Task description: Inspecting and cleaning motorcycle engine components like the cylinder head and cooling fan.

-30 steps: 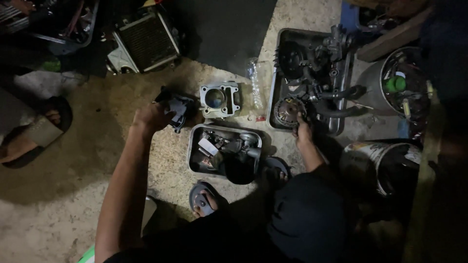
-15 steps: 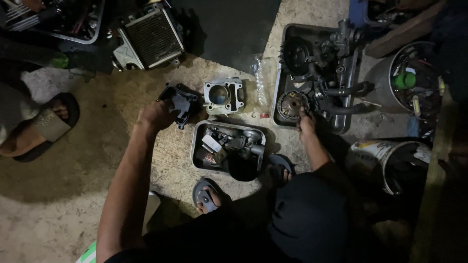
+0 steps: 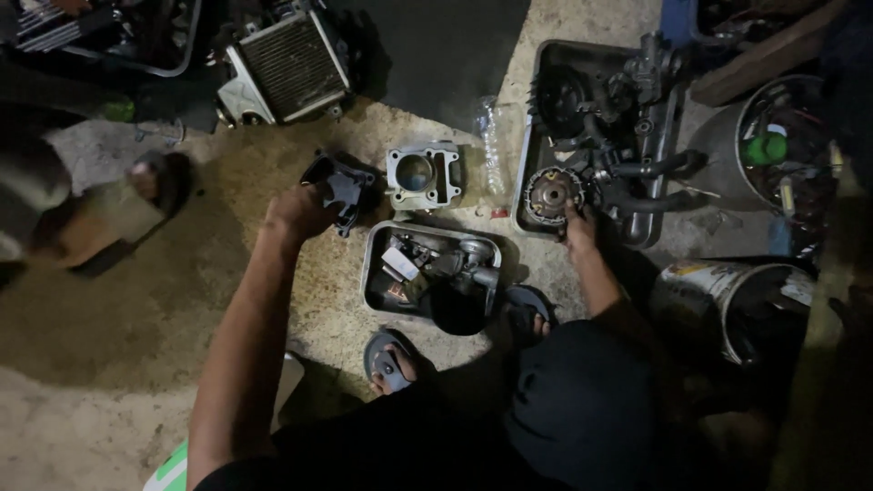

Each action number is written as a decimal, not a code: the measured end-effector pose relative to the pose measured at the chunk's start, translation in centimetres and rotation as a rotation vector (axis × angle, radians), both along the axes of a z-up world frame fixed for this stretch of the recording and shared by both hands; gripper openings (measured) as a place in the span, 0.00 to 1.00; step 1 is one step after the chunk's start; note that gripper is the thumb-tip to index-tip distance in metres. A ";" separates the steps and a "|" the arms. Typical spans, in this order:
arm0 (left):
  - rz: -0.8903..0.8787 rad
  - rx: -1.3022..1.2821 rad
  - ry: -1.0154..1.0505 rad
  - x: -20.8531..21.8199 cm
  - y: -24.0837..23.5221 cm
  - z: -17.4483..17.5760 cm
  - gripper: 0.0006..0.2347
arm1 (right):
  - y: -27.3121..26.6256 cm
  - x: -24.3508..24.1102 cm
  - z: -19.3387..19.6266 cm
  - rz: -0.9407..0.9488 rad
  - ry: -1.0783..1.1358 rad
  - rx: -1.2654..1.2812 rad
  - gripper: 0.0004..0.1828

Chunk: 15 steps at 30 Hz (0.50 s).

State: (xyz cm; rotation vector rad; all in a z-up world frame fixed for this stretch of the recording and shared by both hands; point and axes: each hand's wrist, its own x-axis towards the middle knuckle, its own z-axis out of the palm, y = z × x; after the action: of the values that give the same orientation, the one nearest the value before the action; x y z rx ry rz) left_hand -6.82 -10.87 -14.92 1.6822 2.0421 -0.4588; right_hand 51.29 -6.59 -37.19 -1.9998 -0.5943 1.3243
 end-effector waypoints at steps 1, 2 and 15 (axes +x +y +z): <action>-0.006 0.006 -0.005 0.3 -0.4 -0.1 0.17 | -0.3 0.2 -0.3 -0.010 -0.020 0.009 0.45; -0.001 -0.001 -0.004 0.4 -0.9 0.3 0.17 | -1.2 0.1 0.1 -0.005 -0.019 0.002 0.45; -1.205 0.579 0.588 0.4 -0.3 -0.9 0.14 | -0.5 0.3 2.7 0.312 -0.222 -0.155 0.49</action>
State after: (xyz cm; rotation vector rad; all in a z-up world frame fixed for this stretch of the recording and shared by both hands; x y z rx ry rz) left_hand -6.38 -11.14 -15.87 3.4001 1.2439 -0.8385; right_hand 51.61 -7.11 -34.48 -2.2685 -0.9655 1.3706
